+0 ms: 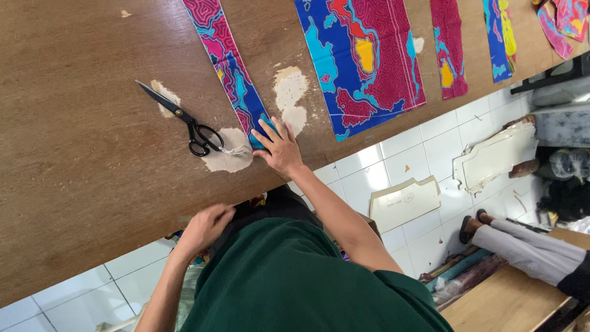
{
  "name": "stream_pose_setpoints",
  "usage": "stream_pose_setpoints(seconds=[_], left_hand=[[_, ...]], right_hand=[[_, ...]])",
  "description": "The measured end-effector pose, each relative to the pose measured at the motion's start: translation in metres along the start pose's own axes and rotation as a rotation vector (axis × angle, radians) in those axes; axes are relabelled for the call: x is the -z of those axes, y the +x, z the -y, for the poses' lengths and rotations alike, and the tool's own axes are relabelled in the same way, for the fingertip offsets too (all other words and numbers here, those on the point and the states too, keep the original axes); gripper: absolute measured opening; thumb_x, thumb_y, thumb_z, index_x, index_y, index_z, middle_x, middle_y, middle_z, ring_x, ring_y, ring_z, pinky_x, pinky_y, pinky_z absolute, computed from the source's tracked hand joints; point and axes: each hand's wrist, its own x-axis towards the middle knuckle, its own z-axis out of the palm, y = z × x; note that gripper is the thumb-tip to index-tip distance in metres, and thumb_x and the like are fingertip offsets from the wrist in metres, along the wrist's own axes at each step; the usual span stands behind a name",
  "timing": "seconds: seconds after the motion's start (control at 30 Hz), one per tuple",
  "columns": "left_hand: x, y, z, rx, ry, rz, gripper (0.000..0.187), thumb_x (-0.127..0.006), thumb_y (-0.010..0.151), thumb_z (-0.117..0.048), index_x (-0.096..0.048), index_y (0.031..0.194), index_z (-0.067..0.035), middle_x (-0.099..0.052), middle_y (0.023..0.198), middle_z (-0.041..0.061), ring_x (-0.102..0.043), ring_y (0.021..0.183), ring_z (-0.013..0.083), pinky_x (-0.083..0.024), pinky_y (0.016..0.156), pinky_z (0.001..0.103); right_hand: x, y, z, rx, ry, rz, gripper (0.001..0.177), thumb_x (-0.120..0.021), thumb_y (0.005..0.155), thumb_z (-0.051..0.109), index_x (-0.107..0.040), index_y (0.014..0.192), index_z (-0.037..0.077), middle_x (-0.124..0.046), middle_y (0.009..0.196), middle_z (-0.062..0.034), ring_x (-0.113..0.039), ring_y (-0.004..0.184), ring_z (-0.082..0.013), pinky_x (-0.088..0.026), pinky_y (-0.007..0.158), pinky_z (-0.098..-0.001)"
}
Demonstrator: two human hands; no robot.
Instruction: The person cuts a large piece of colorful patterned fabric using shears on a wooden table. They repeatedly fold and unfold the fabric to align it before cutting along marked lines, producing several rectangular fabric pieces.
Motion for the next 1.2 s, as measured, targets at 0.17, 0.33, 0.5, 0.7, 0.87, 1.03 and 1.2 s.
stream_pose_setpoints(seconds=[0.17,0.33,0.5,0.7,0.87,1.03,1.2], left_hand=[[-0.030,0.073,-0.004,0.067,-0.647,-0.045,0.038,-0.056,0.105,-0.033,-0.070,0.121,-0.002,-0.074,0.107,0.011,-0.069,0.099,0.0240,-0.055,0.088,0.039],[-0.057,0.140,-0.014,0.354,-1.287,-0.046,0.049,-0.046,0.105,-0.044,-0.060,0.131,-0.004,-0.070,0.123,0.008,-0.069,0.109,0.0224,-0.057,0.095,0.037],[-0.087,0.206,-0.066,0.228,-1.451,0.024,0.048,-0.051,0.112,-0.034,-0.057,0.140,0.005,-0.065,0.127,0.022,-0.067,0.111,0.0317,-0.057,0.095,0.043],[-0.173,0.230,-0.187,0.275,-1.370,-0.039,0.041,-0.048,0.102,-0.012,-0.045,0.142,-0.003,-0.064,0.139,0.014,-0.065,0.119,0.0333,-0.056,0.095,0.053],[-0.260,0.239,-0.298,0.137,-1.413,0.049,0.048,-0.053,0.102,-0.011,-0.044,0.149,-0.007,-0.063,0.139,0.016,-0.063,0.119,0.0326,-0.055,0.096,0.049],[-0.315,0.298,-0.379,0.102,-1.466,-0.007,0.043,-0.057,0.099,-0.011,-0.051,0.141,-0.012,-0.066,0.132,0.012,-0.065,0.118,0.0309,-0.056,0.095,0.049],[-0.315,0.382,-0.424,0.061,-1.414,-0.204,0.024,-0.059,0.101,-0.013,-0.062,0.125,-0.010,-0.073,0.115,0.008,-0.070,0.103,0.0255,-0.060,0.089,0.045]], right_hand=[[-0.028,0.007,-0.013,0.007,0.036,-0.147,0.032,-0.066,0.093,0.020,-0.069,0.125,0.023,-0.063,0.141,-0.0008,-0.048,0.142,-0.0294,-0.030,0.122,-0.0530],[0.004,-0.017,-0.010,0.101,0.189,-0.182,0.020,-0.065,0.091,0.005,-0.073,0.109,0.010,-0.071,0.120,-0.0054,-0.061,0.131,-0.0275,-0.043,0.116,-0.0420],[0.085,-0.098,-0.024,0.149,0.236,-0.198,0.022,-0.074,0.087,0.021,-0.077,0.107,0.012,-0.068,0.131,-0.0056,-0.055,0.136,-0.0289,-0.041,0.118,-0.0451],[0.170,-0.183,-0.117,-0.265,0.795,-0.291,0.085,-0.084,0.079,0.039,-0.049,0.149,0.006,-0.051,0.152,-0.0195,-0.039,0.146,-0.0366,-0.032,0.117,-0.0519],[0.199,-0.235,-0.212,-0.566,1.416,-0.119,0.082,-0.086,0.073,0.033,-0.048,0.142,0.012,-0.069,0.117,-0.0091,-0.065,0.110,-0.0181,-0.056,0.091,-0.0367],[0.247,-0.312,-0.310,-0.709,1.060,-0.076,0.031,-0.082,0.083,0.030,-0.073,0.095,0.003,-0.070,0.074,-0.0045,-0.066,0.068,-0.0111,-0.053,0.062,-0.0277],[0.290,-0.361,-0.397,-0.800,1.045,-0.239,0.027,-0.083,0.082,0.026,-0.073,0.087,0.001,-0.066,0.067,-0.0022,-0.059,0.062,-0.0074,-0.048,0.056,-0.0254]])
